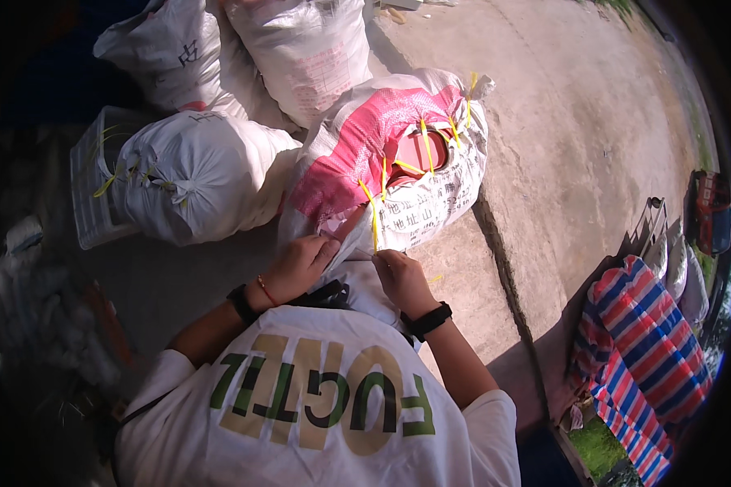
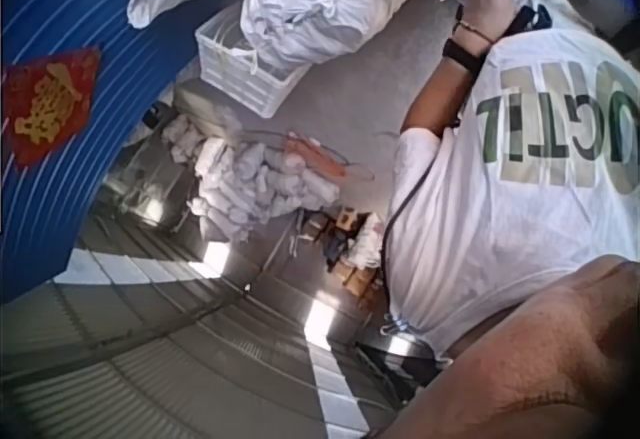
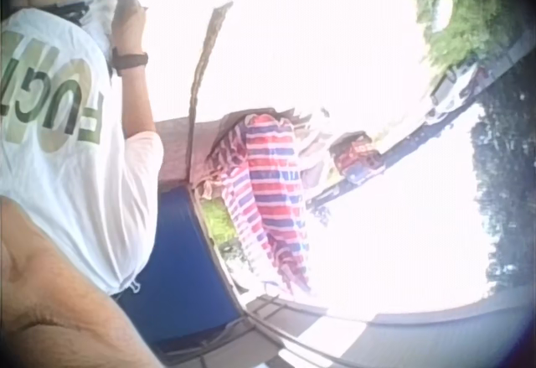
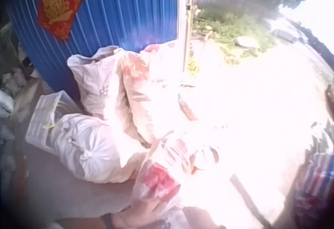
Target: The person ties the top of a large white sack filled with pink plastic bowls using yellow plastic ties. They repeatedly thread the ties through the sack's fabric and pull them tight to secure the contents. The person then moves to a second sack and begins the same tying process.
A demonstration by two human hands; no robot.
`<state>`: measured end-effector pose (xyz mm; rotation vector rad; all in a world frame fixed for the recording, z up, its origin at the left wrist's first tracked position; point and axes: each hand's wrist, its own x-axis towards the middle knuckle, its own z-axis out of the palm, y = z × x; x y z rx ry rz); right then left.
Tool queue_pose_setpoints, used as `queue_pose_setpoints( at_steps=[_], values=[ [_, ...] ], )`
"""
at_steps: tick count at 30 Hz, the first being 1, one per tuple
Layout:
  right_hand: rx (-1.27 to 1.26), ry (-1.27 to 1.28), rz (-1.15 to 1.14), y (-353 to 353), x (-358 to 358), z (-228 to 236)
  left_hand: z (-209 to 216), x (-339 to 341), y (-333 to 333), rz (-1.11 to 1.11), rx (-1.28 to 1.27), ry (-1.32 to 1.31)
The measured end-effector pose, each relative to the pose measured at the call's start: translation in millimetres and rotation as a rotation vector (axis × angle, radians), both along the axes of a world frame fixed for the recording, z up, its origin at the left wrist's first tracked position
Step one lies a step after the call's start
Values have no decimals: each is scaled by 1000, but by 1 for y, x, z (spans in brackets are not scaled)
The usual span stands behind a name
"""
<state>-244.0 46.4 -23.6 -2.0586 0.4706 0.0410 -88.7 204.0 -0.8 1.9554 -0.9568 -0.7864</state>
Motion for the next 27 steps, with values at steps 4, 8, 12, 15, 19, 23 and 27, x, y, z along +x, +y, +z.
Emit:
queue_pose_setpoints(
  at_steps=[4,8,12,15,19,23,27],
  values=[
    [232,48,4,1,4,-2,-3,7,2,-15,126,53],
    [267,38,80,0,16,2,-9,3,2,105,86,97],
    [340,82,35,1,11,6,13,10,1,196,130,-296],
    [391,164,34,-5,9,20,-4,20,8,203,97,-536],
    [424,188,60,-6,11,22,-11,35,16,254,-59,-412],
    [535,237,51,3,29,22,-8,29,17,129,-93,-375],
    [494,196,98,4,41,10,-12,29,15,183,-180,-342]
  ],
)
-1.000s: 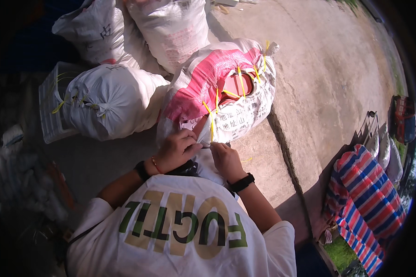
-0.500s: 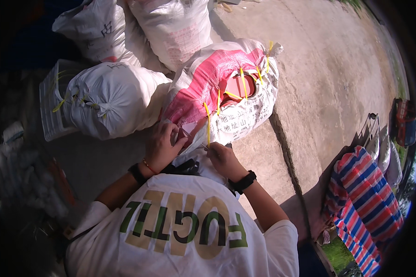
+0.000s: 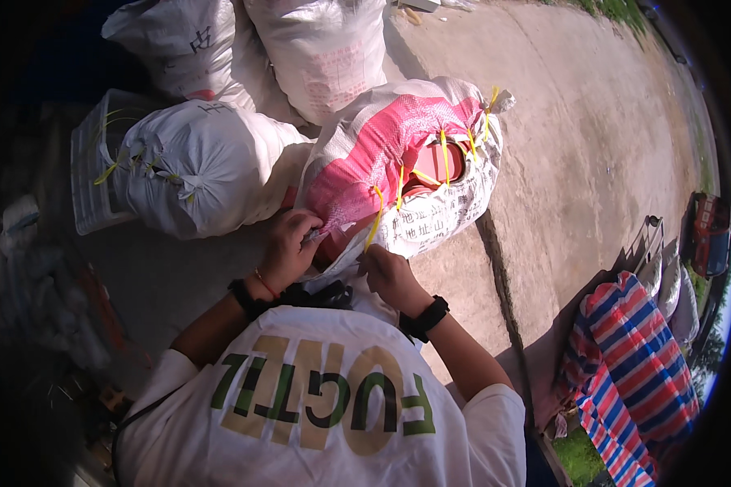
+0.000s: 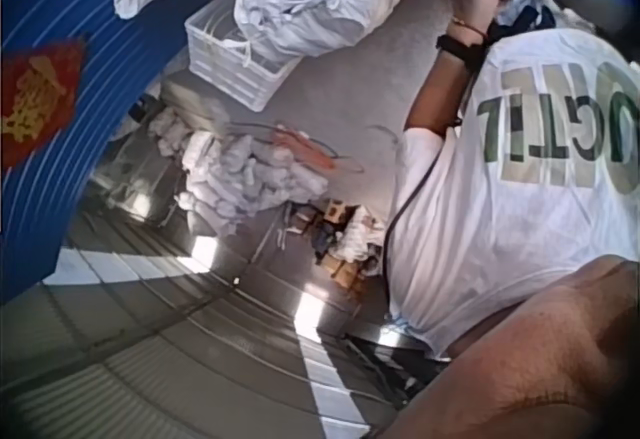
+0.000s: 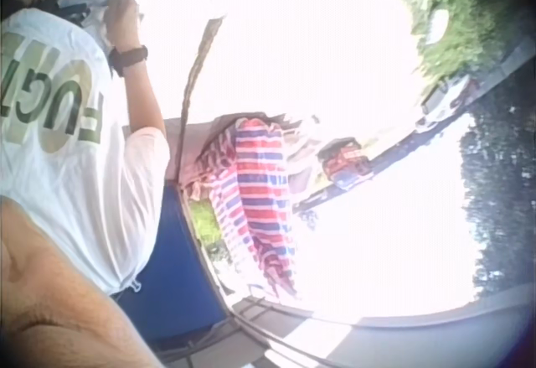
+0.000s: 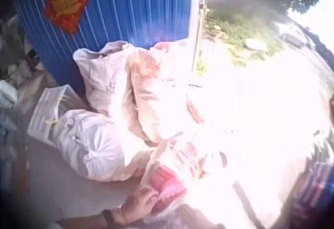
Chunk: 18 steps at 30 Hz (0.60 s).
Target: The person ties the top of a large white sack filled with pink plastic bowls using yellow plastic ties. They repeatedly thread the ties through the sack's fabric and pull them tight to secure the contents. The person then moves to a second sack and begins the same tying process.
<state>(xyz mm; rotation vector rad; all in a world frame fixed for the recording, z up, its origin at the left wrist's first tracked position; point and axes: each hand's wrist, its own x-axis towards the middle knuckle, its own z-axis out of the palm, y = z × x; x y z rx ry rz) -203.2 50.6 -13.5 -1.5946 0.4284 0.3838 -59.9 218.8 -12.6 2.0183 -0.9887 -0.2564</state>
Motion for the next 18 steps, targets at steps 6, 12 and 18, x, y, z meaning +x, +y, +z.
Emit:
queue_pose_setpoints(
  at_steps=[6,12,18],
  values=[
    [-12,-41,-66,10,9,-13,-9,-10,3,-9,-1,165],
    [-100,-177,-97,14,7,-19,-8,-16,2,151,-160,600],
    [-163,-156,-61,14,8,-8,-27,10,-5,462,-147,999]
  ],
)
